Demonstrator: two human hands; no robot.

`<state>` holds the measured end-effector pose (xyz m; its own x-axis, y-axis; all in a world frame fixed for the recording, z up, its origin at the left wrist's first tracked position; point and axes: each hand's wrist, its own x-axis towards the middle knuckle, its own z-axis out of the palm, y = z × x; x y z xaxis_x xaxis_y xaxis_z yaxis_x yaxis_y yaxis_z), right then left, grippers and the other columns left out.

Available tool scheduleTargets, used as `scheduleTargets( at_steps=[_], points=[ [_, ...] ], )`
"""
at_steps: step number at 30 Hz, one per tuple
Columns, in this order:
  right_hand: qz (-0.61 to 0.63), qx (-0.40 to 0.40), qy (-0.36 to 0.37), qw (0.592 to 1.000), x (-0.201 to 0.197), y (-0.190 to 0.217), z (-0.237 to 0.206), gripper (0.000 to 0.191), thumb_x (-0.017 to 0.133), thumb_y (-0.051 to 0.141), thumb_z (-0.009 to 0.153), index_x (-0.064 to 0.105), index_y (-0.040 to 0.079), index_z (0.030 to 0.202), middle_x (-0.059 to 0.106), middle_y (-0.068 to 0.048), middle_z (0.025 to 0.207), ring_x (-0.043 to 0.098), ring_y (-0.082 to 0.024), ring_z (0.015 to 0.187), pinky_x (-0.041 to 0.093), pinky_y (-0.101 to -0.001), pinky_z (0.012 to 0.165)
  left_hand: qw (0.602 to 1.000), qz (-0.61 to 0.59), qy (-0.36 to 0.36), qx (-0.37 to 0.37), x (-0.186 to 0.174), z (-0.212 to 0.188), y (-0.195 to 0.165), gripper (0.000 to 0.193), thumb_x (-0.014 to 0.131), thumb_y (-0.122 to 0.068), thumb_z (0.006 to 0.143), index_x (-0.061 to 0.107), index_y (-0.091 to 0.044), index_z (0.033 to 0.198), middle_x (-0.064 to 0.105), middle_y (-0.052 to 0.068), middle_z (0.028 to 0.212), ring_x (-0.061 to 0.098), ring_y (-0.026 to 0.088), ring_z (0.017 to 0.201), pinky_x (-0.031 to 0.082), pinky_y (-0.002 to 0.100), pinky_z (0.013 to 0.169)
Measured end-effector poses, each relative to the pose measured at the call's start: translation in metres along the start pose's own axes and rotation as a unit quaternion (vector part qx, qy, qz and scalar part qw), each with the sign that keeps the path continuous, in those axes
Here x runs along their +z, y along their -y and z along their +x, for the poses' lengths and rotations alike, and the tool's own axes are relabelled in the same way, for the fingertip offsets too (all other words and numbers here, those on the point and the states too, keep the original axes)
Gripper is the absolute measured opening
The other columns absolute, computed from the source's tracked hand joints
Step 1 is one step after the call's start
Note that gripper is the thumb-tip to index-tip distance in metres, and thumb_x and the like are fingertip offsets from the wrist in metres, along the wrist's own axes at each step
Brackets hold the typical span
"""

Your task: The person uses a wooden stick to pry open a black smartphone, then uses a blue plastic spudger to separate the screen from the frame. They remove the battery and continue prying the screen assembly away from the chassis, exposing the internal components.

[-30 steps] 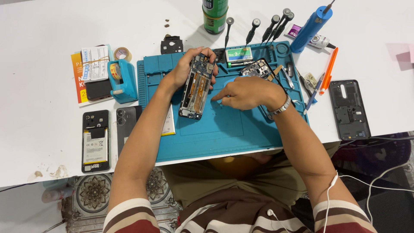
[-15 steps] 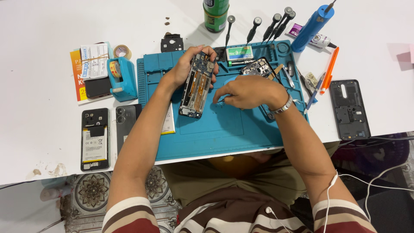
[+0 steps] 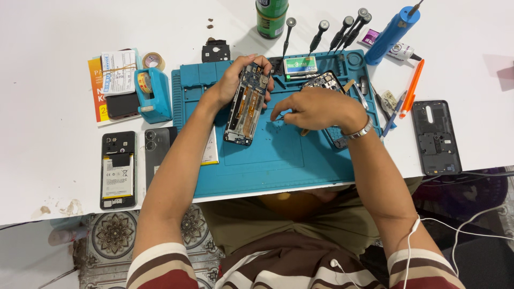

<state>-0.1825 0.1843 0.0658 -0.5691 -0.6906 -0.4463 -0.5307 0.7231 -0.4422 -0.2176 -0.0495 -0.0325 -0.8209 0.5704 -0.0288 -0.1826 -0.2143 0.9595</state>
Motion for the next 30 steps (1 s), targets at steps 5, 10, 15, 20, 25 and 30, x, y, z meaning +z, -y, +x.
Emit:
scheduleTargets(
  at_steps=[5, 10, 15, 20, 25, 30],
  points=[
    [-0.007, -0.026, -0.087, 0.996, -0.003, -0.012, 0.001, 0.030, 0.059, 0.023, 0.090, 0.074, 0.017, 0.114, 0.074, -0.008, 0.069, 0.068, -0.022, 0.057, 0.053, -0.0400, 0.063, 1.000, -0.013, 0.009, 0.003, 0.000, -0.001, -0.002, 0.052, 0.035, -0.057, 0.101, 0.054, -0.008, 0.109, 0.067, 0.015, 0.097, 0.074, 0.024, 0.084, 0.067, 0.044, 0.071],
    [0.028, -0.087, -0.204, 0.975, -0.008, -0.021, 0.002, 0.025, 0.061, 0.021, 0.096, 0.070, 0.011, 0.117, 0.068, -0.012, 0.063, 0.063, -0.025, 0.053, 0.047, -0.0393, 0.055, 0.999, -0.021, 0.022, 0.039, 0.002, -0.004, -0.007, 0.067, 0.031, -0.051, 0.099, 0.049, -0.007, 0.145, 0.069, 0.019, 0.104, 0.074, 0.026, 0.086, 0.067, 0.042, 0.071],
    [0.021, -0.156, -0.343, 0.926, -0.004, -0.021, 0.006, 0.020, 0.064, 0.022, 0.103, 0.070, 0.006, 0.112, 0.071, -0.008, 0.074, 0.065, -0.021, 0.060, 0.047, -0.0344, 0.057, 0.993, -0.104, 0.036, 0.046, -0.001, -0.008, -0.008, 0.073, 0.033, -0.049, 0.099, 0.040, -0.005, 0.157, 0.069, 0.022, 0.111, 0.074, 0.028, 0.087, 0.066, 0.042, 0.072],
    [0.020, -0.074, -0.348, 0.935, -0.002, -0.016, 0.014, 0.030, 0.074, 0.030, 0.095, 0.071, 0.006, 0.113, 0.070, -0.010, 0.068, 0.066, -0.024, 0.057, 0.047, -0.0376, 0.055, 0.989, -0.142, 0.044, 0.026, -0.005, -0.007, -0.007, 0.082, 0.035, -0.058, 0.100, 0.054, 0.007, 0.145, 0.070, 0.024, 0.110, 0.074, 0.031, 0.086, 0.066, 0.043, 0.072],
    [0.032, -0.160, -0.390, 0.906, 0.006, -0.009, 0.021, 0.035, 0.082, 0.023, 0.089, 0.070, 0.006, 0.117, 0.074, -0.010, 0.083, 0.071, -0.024, 0.071, 0.054, -0.0367, 0.066, 0.991, -0.128, 0.000, 0.026, -0.001, -0.008, -0.008, 0.079, 0.038, -0.061, 0.100, 0.062, 0.007, 0.132, 0.073, 0.025, 0.106, 0.075, 0.033, 0.082, 0.066, 0.043, 0.072],
    [0.044, -0.162, -0.381, 0.909, 0.012, -0.003, 0.026, 0.036, 0.082, 0.023, 0.085, 0.071, 0.008, 0.116, 0.076, -0.010, 0.088, 0.074, -0.023, 0.074, 0.056, -0.0359, 0.065, 0.995, -0.088, -0.044, 0.021, -0.001, -0.009, -0.010, 0.073, 0.041, -0.057, 0.098, 0.065, 0.004, 0.130, 0.075, 0.022, 0.102, 0.075, 0.028, 0.076, 0.065, 0.039, 0.064]
  ],
)
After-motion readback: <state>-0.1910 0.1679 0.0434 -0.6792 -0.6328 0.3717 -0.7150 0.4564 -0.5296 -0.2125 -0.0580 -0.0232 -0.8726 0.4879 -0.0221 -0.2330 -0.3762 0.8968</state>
